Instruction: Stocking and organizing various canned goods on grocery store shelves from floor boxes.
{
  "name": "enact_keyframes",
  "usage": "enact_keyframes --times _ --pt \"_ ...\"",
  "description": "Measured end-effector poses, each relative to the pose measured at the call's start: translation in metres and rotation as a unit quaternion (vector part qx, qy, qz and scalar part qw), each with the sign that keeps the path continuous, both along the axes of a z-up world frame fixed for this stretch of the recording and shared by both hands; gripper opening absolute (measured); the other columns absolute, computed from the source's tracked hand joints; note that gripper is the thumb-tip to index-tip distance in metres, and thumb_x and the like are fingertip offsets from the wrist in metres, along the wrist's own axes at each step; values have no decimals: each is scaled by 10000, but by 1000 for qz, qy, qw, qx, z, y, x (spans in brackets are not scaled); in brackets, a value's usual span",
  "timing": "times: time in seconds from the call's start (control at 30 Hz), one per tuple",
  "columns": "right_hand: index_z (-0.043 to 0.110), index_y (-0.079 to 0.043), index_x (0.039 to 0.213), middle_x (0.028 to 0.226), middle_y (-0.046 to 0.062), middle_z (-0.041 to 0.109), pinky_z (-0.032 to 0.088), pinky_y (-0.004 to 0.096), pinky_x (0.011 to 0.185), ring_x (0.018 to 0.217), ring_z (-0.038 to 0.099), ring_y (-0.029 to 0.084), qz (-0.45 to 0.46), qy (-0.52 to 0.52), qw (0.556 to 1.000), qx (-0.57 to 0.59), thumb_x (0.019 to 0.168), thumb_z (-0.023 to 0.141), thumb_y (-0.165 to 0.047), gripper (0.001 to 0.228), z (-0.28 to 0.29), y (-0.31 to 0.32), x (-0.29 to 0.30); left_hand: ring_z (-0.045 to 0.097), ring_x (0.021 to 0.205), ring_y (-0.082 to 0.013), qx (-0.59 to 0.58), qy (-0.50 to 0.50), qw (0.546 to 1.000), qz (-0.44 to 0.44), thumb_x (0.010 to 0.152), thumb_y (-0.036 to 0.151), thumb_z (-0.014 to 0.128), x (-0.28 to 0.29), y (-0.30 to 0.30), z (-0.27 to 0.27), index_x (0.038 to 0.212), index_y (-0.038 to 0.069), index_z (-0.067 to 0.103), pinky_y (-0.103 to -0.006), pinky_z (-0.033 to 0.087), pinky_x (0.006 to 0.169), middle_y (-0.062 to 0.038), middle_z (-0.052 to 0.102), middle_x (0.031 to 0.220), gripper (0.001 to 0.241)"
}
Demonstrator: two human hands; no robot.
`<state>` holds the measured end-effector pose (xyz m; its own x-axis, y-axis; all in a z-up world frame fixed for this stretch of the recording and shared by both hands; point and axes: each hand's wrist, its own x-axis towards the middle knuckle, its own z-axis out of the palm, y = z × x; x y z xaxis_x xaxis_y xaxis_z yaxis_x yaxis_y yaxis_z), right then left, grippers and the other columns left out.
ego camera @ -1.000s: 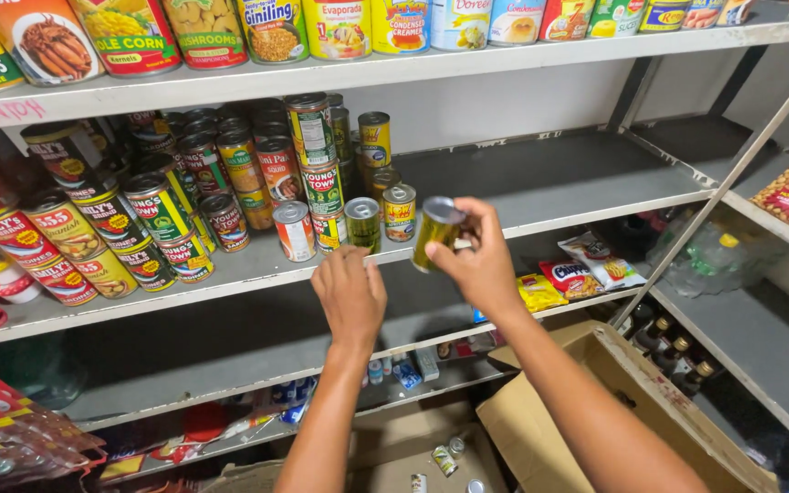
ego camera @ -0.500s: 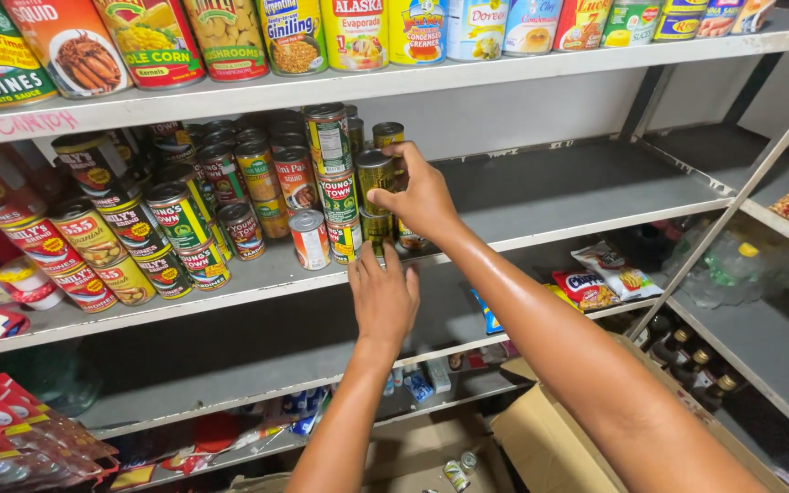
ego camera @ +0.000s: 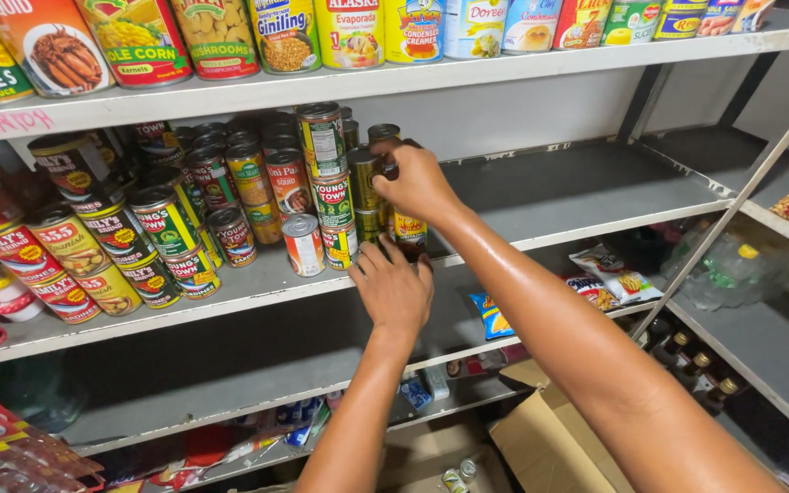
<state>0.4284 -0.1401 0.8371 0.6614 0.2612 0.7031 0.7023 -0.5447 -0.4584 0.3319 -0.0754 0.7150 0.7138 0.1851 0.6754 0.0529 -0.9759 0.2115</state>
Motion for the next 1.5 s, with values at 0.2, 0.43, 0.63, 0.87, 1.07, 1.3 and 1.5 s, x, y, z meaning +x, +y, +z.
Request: enact_keyframes --times 0.2,0.43,0.63,0.87,1.07,1.3,1.5 --pt "711 -27 1108 950 191 739 557 412 789 889 722 343 26 -60 997 -29 758 866 -195 417 0 -4 21 485 1207 -412 -4 -17 999 37 863 534 578 23 -5 -9 1403 -61 515 -501 349 1009 -324 512 1376 806" --pt "678 -12 1057 920 189 713 560 418 751 829 704 350 41 -79 995 -35 739 851 -157 389 14 6 23 481 1198 -369 -24 -47 998 40 869 530 595 26 -5 -3 1397 -61 530 -498 357 979 -206 538 1366 795" --pt "673 -21 1019 888 187 705 555 425 741 827 707 357 42 -75 995 -53 738 852 -158 360 8 4 22 532 1126 -312 -33 -29 999 24 903 489 580 30 -5 -7 1412 -92 523 -454 372 949 -185 540 1355 774" --pt "649 5 990 910 218 693 532 470 749 847 671 417 35 -127 990 -49 727 853 -126 358 2 12 35 542 1187 -317 -22 88 995 34 941 486 483 56 -3 -11 1477 -144 406 -412 318 1021 -245 485 1453 831" --pt "652 -5 1002 936 226 686 534 478 786 890 662 429 30 -147 988 -43 723 841 -116 355 0 17 42 405 1373 -390 -14 133 991 31 897 675 450 41 -5 9 1458 -183 348 -441 228 1106 -333 382 1501 1030" --pt "692 -42 1025 935 221 686 529 477 799 900 654 416 44 -116 992 -11 786 824 -134 288 -3 24 36 392 1354 -433 2 93 994 49 882 677 429 44 -4 0 1451 -155 344 -453 207 1108 -348 344 1516 1012" --pt "677 -34 1021 958 234 683 530 492 831 935 644 435 23 -110 994 -4 813 812 -133 267 -7 25 42 446 1320 -419 5 118 993 23 972 654 370 42 -4 -2 1458 -166 388 -454 234 1119 -292 373 1568 954"
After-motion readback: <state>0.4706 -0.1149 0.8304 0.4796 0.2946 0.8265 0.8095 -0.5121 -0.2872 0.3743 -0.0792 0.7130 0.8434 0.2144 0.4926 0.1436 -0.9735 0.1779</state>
